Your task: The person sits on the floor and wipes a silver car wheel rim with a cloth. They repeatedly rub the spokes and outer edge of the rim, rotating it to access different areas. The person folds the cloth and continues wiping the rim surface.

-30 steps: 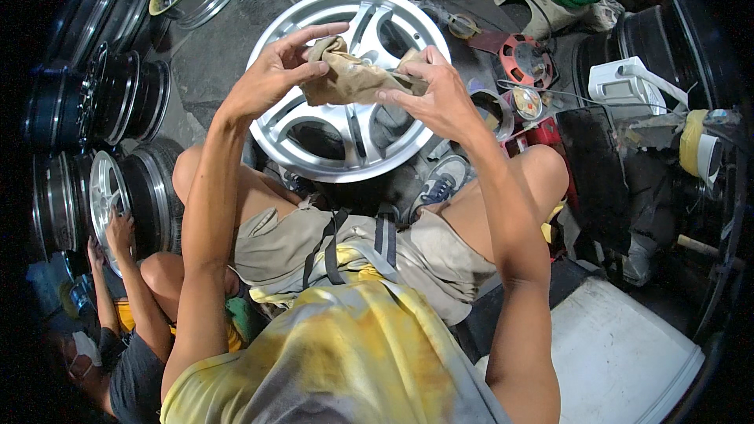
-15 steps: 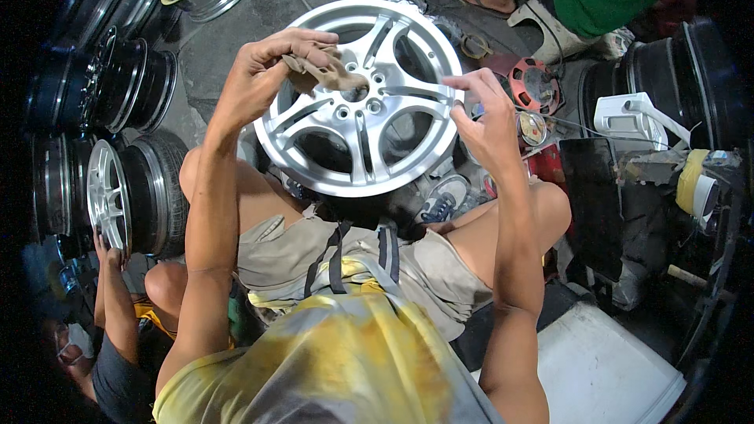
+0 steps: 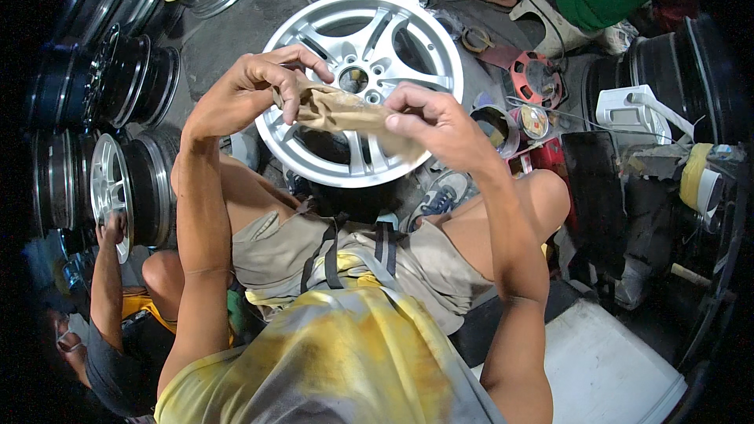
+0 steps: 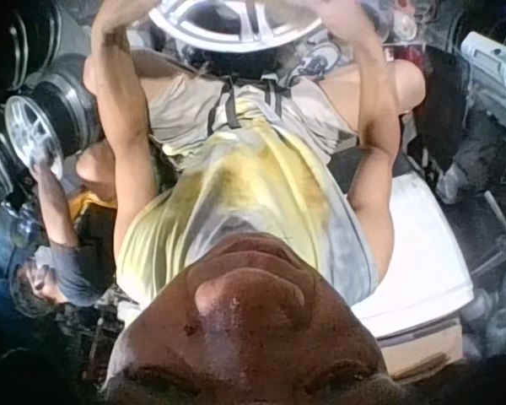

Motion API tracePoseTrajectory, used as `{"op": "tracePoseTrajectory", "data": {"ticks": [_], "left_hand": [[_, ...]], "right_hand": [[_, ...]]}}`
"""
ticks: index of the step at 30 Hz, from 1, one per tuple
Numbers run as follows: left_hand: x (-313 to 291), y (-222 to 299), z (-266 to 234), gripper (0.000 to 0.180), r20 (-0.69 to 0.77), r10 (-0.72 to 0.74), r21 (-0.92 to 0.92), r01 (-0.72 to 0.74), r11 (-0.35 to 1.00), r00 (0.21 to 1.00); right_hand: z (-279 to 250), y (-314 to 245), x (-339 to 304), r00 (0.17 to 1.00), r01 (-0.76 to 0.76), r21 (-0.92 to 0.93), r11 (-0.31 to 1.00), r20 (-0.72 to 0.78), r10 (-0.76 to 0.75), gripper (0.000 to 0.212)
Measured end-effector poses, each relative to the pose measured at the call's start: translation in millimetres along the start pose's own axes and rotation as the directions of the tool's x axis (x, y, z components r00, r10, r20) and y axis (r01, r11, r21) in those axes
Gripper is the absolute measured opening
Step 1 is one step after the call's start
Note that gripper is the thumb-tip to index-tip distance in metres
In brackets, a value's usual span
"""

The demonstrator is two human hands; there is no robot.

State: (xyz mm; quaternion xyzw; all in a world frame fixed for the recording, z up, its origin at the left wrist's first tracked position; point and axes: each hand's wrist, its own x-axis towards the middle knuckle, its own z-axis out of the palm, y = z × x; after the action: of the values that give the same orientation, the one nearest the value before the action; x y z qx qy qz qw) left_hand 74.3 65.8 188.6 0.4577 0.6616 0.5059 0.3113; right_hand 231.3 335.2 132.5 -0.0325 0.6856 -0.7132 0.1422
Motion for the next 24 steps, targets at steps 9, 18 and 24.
{"op": "tracePoseTrajectory", "data": {"ticks": [9,18,24], "left_hand": [[10,0,31,0.022,-0.035,0.027,0.005,-0.027,1.000,0.999],[10,-19,35,0.027,-0.261,0.034,-0.072,-0.054,0.996,0.965],[47,-16,82,0.034,-0.308,-0.062,0.037,0.077,0.996,0.949]], "right_hand": [[-17,-7,-9,0.970,0.113,0.309,0.944,-0.238,-0.039,0.020],[-11,13,3,0.964,0.024,-0.268,0.963,-0.249,-0.094,0.047],[-1,8,-11,0.963,0.076,-0.570,0.818,-0.170,-0.208,0.060]]}}
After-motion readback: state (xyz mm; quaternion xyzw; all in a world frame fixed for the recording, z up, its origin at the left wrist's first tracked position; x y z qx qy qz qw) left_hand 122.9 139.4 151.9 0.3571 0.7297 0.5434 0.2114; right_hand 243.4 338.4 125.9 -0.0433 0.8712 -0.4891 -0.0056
